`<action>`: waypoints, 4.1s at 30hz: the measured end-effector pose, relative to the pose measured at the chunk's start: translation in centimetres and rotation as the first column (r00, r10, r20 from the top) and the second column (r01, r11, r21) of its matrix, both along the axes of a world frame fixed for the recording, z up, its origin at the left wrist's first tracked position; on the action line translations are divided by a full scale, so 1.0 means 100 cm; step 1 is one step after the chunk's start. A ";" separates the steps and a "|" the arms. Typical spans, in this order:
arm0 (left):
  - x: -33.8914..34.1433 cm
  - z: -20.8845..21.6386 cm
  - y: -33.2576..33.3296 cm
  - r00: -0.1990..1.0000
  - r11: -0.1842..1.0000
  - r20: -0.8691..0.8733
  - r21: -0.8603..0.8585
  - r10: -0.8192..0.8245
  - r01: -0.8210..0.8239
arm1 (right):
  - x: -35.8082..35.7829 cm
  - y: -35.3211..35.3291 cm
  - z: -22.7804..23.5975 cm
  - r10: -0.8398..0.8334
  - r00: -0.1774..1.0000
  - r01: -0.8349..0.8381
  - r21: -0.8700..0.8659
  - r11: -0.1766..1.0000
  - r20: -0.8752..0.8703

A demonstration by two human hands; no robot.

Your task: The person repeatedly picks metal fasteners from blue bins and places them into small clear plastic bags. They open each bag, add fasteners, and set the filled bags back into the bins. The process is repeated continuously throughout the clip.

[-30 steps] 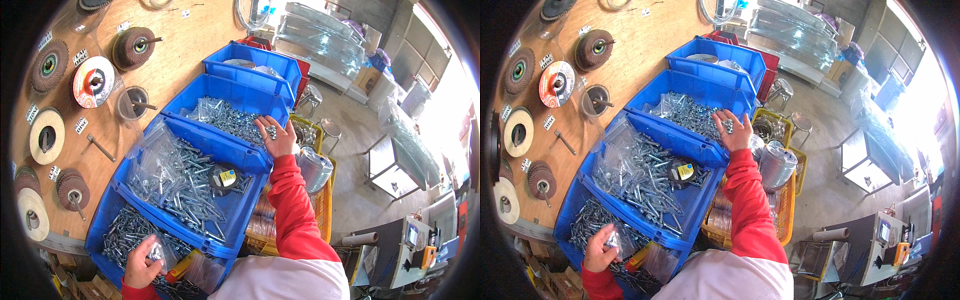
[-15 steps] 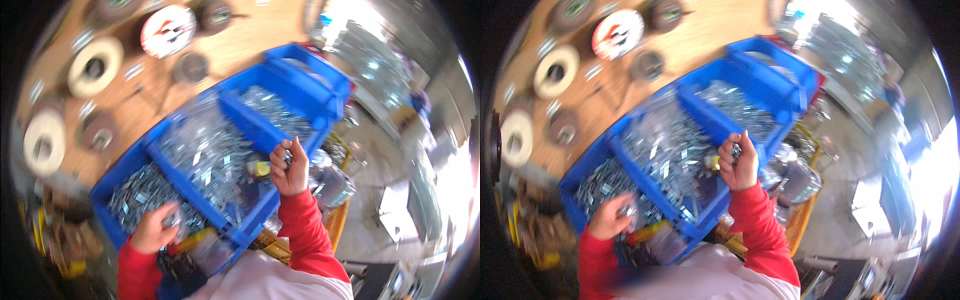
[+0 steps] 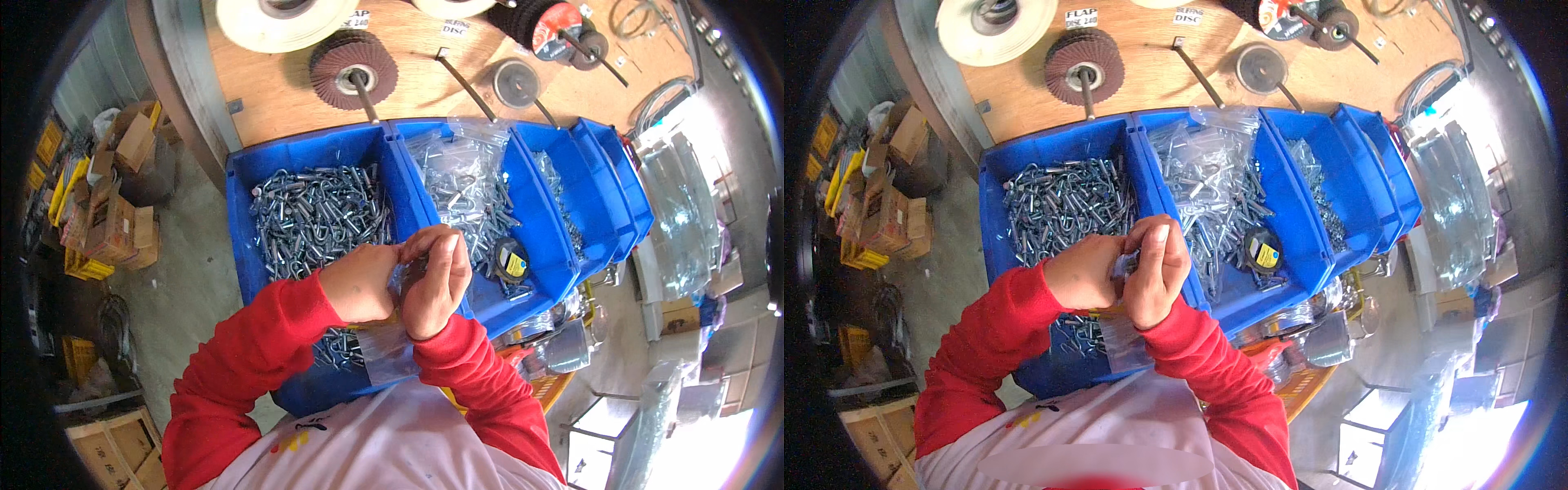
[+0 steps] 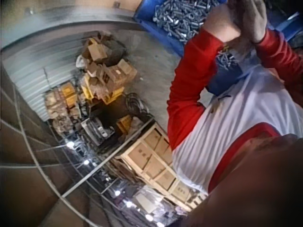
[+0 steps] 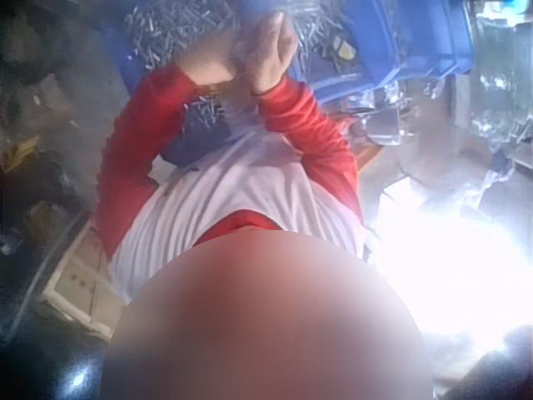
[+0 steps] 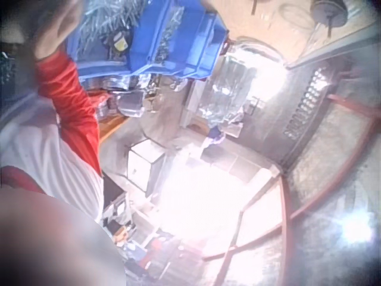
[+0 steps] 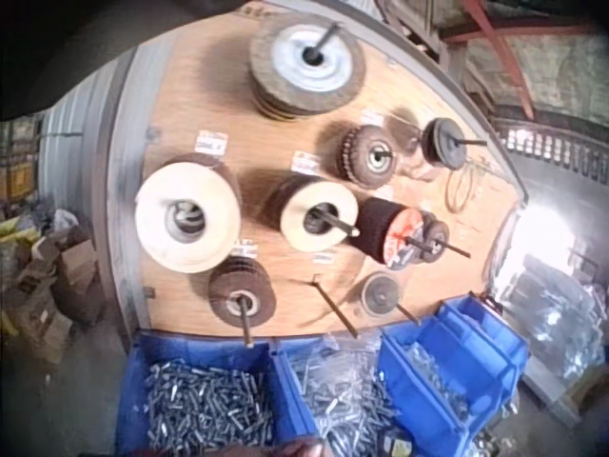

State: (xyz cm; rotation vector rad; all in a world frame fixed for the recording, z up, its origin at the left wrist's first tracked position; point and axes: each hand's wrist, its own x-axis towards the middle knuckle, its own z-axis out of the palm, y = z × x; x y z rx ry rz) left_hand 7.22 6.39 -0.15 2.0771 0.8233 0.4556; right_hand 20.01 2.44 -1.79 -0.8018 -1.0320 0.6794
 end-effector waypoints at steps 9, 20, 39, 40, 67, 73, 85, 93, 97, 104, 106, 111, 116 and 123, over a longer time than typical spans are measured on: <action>-0.010 -0.001 0.007 0.999 1.000 -0.040 0.019 0.007 -0.006 | -0.010 0.001 0.001 0.053 0.997 -0.059 0.139 0.989 0.052; -0.014 0.011 0.004 0.996 0.980 -0.027 0.178 -0.088 0.091 | 0.045 -0.001 0.028 0.266 0.288 0.280 -0.346 0.895 0.920; -0.029 0.050 -0.034 0.978 0.904 0.180 0.394 0.102 -0.167 | 0.099 0.012 0.026 0.587 0.787 -0.435 -0.504 0.746 0.190; -0.033 0.062 -0.035 0.983 0.909 0.156 0.387 0.099 -0.153 | 0.102 0.009 0.026 0.638 0.769 -0.567 -0.408 0.715 0.050; -0.008 0.108 -0.059 0.974 0.891 0.205 0.454 -0.095 -0.009 | 0.052 -0.078 0.061 -0.126 0.917 0.047 0.210 0.977 0.380; -0.008 0.107 -0.063 0.969 0.841 0.206 0.541 -0.137 0.004 | 0.054 -0.087 0.058 -0.083 0.903 0.016 0.161 0.987 0.421; -0.008 0.097 -0.055 0.966 0.845 0.225 0.534 -0.125 -0.015 | 0.068 -0.094 0.044 -0.020 0.970 0.008 0.048 0.999 0.241; 0.008 0.101 -0.039 0.956 0.866 0.249 0.499 -0.157 0.012 | 0.087 -0.092 0.042 -0.164 0.929 0.112 0.171 0.979 0.331; 0.022 0.100 -0.038 0.938 0.884 0.317 0.467 -0.144 -0.022 | 0.096 -0.096 0.043 -0.143 0.980 0.154 -0.069 0.986 0.140; 0.050 0.109 0.006 0.967 0.953 0.239 0.303 -0.091 0.015 | 0.135 -0.064 0.073 -0.278 0.891 0.315 -0.047 0.948 0.359; 0.062 0.104 0.026 0.937 0.977 0.340 0.213 -0.074 0.000 | 0.152 -0.043 0.082 -0.121 0.947 0.172 -0.152 0.973 0.298; 0.071 0.081 0.049 0.915 0.991 0.397 0.076 0.074 -0.112 | 0.159 -0.012 0.081 -0.048 0.978 0.060 -0.055 0.997 0.204; 0.072 0.080 0.048 0.887 0.942 0.460 0.283 0.033 -0.182 | 0.155 -0.005 0.082 -0.186 0.958 0.204 -0.063 0.977 0.218; 0.068 0.095 0.028 0.852 0.944 0.519 0.309 -0.064 -0.117 | 0.144 -0.029 0.091 -0.315 0.881 0.296 0.107 0.949 0.353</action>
